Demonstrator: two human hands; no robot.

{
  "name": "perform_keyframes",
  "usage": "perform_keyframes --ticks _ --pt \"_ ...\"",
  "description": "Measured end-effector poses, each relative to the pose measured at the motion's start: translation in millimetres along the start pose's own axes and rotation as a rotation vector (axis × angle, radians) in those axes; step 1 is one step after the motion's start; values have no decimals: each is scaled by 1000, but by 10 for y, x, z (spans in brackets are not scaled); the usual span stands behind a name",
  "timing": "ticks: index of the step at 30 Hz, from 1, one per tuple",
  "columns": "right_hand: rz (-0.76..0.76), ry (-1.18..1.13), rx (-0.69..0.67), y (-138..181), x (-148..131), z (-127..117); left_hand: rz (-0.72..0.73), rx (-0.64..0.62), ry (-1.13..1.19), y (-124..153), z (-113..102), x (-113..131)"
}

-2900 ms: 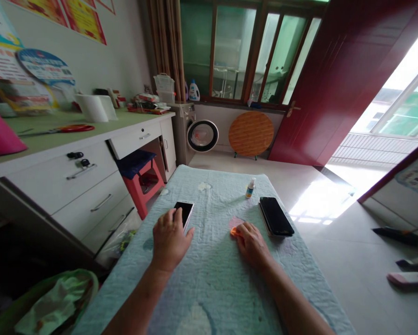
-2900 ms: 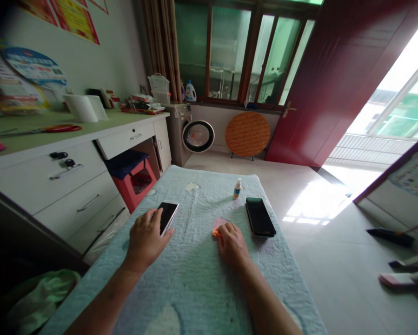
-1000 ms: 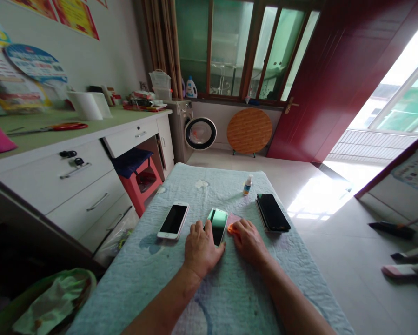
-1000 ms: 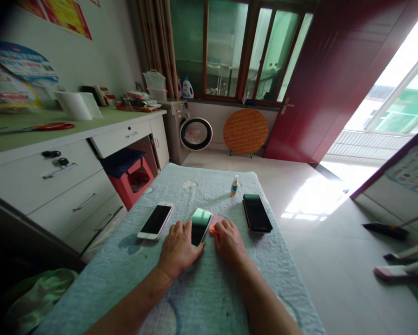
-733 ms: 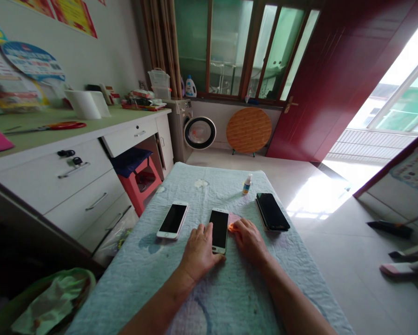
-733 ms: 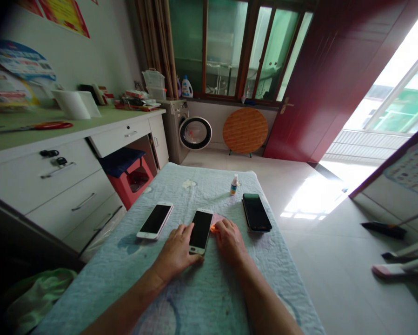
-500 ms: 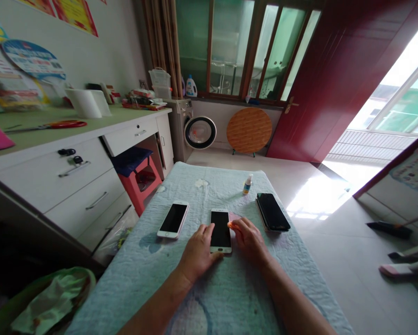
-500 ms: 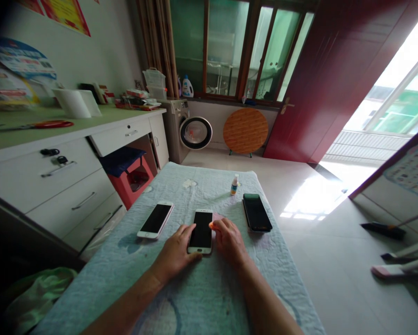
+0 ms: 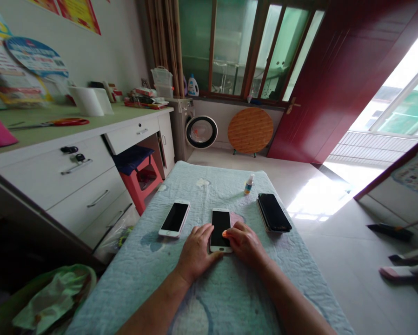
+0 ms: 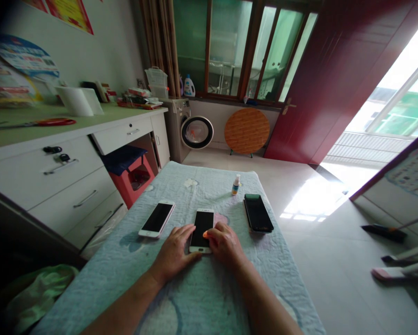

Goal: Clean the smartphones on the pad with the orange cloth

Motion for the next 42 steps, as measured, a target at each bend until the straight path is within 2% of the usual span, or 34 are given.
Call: perform_keyframes --ticks 7,12,16,24,29,34,42 --pt "67 -18 -59 -30 27 25 19 -64 57 -28 -28 -81" --pt "91 -71 -141 -199 49 -5 36 -93 92 -47 -58 -108" --pt "152 -30 -86 -350 167 -43 33 -102 128 -51 -61 -120" --pt "264 170 -104 -606 462 38 39 -102 151 -60 -95 -90" --pt "316 189 -97 -696 543 59 47 -103 139 -54 -98 -87" --pt "299 157 -136 -604 452 61 49 -99 137 -51 -110 -76" --pt "193 -12 -201 -199 52 -4 50 -103 77 -49 -67 -108"
Point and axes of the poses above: each hand's wrist, its own y-axis away from the middle knuckle, its own z-axis out of the palm, x = y × z, the point moved 5 cm from there along -y, towards the middle knuckle, and after that the axes turned 5 degrees about -z, right-handed, at the moved point
